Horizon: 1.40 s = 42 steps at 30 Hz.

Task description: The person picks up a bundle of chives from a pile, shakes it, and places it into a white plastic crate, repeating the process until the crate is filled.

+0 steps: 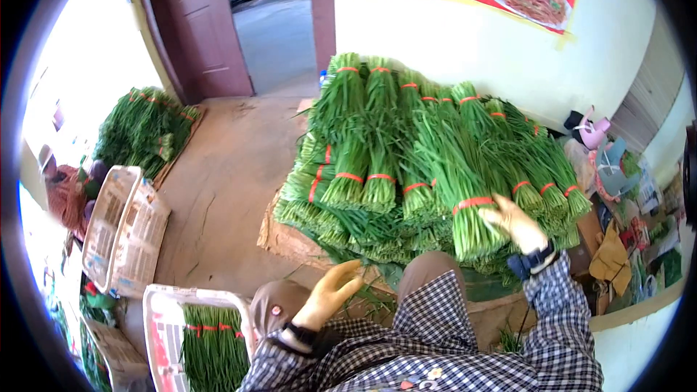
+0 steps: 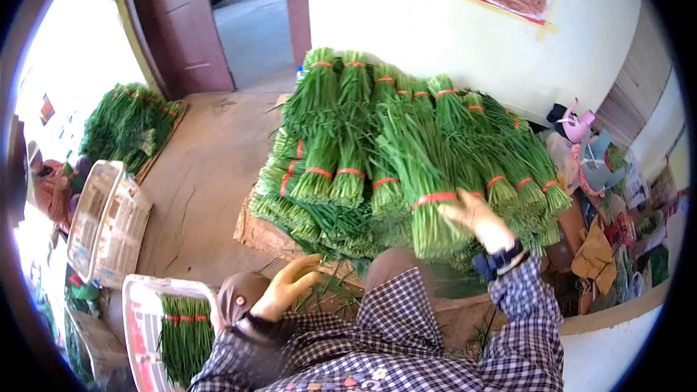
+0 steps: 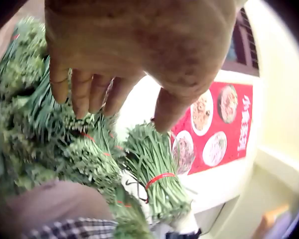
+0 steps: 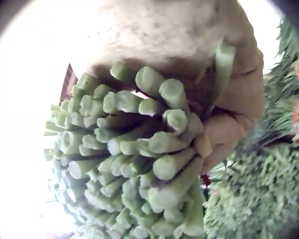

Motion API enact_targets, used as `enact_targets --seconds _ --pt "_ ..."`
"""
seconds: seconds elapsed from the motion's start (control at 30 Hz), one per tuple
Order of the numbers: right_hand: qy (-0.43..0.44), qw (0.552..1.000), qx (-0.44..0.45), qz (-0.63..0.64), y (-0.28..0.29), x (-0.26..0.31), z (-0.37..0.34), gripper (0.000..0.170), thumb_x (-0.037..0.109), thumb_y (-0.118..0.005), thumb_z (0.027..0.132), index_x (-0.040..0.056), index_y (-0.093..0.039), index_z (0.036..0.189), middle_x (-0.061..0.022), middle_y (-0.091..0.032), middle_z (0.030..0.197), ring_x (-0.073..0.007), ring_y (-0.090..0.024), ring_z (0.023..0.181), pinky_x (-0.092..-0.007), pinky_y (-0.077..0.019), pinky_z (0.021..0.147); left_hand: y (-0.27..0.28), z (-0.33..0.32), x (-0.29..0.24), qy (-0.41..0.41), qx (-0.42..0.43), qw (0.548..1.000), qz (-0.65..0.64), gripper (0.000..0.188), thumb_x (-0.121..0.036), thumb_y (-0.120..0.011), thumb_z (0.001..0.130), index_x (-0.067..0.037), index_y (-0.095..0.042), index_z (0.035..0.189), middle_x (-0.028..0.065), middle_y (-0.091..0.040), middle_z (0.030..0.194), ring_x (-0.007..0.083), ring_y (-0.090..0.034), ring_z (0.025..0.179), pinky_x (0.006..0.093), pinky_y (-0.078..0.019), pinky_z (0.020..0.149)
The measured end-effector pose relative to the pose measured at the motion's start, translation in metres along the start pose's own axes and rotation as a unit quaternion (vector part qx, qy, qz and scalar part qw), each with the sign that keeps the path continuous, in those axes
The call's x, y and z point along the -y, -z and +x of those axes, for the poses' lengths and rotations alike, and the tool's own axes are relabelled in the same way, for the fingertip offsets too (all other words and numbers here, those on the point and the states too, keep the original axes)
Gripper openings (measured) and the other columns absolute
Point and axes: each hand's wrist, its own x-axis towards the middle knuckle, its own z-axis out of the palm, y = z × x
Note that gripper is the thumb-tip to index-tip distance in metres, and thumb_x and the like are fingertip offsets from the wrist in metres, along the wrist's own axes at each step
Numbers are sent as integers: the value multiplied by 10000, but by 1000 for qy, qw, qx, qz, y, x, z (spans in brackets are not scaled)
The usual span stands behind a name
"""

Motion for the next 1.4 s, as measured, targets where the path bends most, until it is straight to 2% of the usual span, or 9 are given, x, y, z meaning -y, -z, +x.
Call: enact_targets --seconds 0.13,0.33,0.63,0.77,0.87,1.0,1.1,1.27,1.4 --pt "7 994 85 -74 -89 35 -46 1340 709 -793 732 -31 -125 1627 -319 -185 1667 -386 -203 1566 -538 -215 1265 -25 37 35 -27 129 956 -261 957 -643 -555 998 -30 -208 1645 220 -329 1653 307 -307 1540 496 -254 1241" --pt "192 959 106 -178 -183 51 -42 793 403 -806 889 96 -461 1534 -189 -603 1376 -299 -613 1234 -402 -514 1047 -12 13 70 -11 49 738 -673 751 -595 -544 1009 -46 -458 1514 164 -543 1511 352 -527 1373 555 -376 1203" --pt "530 750 161 -361 -299 97 -10 248 194 -766 847 69 -681 1044 -118 -693 985 -328 -659 864 -404 -547 796 29 -21 78 -80 -28 758 -647 670 -537 -633 995 -77 -524 1470 116 -591 1463 284 -571 1322 488 -412 1178" --pt "185 941 231 -164 -317 114 -12 186 232 -686 989 50 -652 1002 -52 -683 845 -164 -642 693 -293 -530 653 34 -35 70 -132 -55 759 -635 640 -489 -664 992 -68 -535 1457 112 -626 1416 274 -594 1293 471 -450 1144" --pt "119 952 277 45 -289 129 -9 125 177 -633 1032 60 -640 987 -16 -659 833 -92 -606 665 -215 -476 573 38 -33 72 -165 -68 764 -620 686 -493 -671 983 -62 -496 1488 125 -592 1453 302 -554 1331 491 -399 1185" --pt "47 901 421 -95 -214 108 6 307 301 -691 999 29 -694 1141 -120 -755 987 -176 -730 833 -270 -567 644 46 -37 63 -210 -114 792 -561 676 -373 -714 982 -50 -452 1515 101 -570 1472 289 -537 1343 467 -402 1177" --pt "164 840 85 -511 -205 77 -11 660 451 -765 907 -24 -621 1342 -222 -715 1235 -337 -686 1172 -451 -533 1023 44 -36 56 -225 -144 803 -533 708 -260 -768 945 -54 -419 1525 85 -577 1446 269 -541 1323 432 -430 1134" --pt "207 946 166 -189 -259 78 -18 1209 460 -878 797 30 -128 1643 -268 -263 1664 -369 -292 1541 -454 -311 1240 27 -28 51 -211 -158 848 -459 754 -131 -828 881 -64 -408 1504 71 -575 1425 248 -539 1300 404 -441 1105" --pt "295 941 67 -153 -316 100 -17 1131 378 -874 809 -24 -187 1613 -278 -485 1509 -366 -491 1404 -405 -399 1186 10 -23 50 -217 -163 873 -406 720 -134 -834 879 -66 -434 1473 68 -601 1364 233 -559 1253 375 -456 1081"
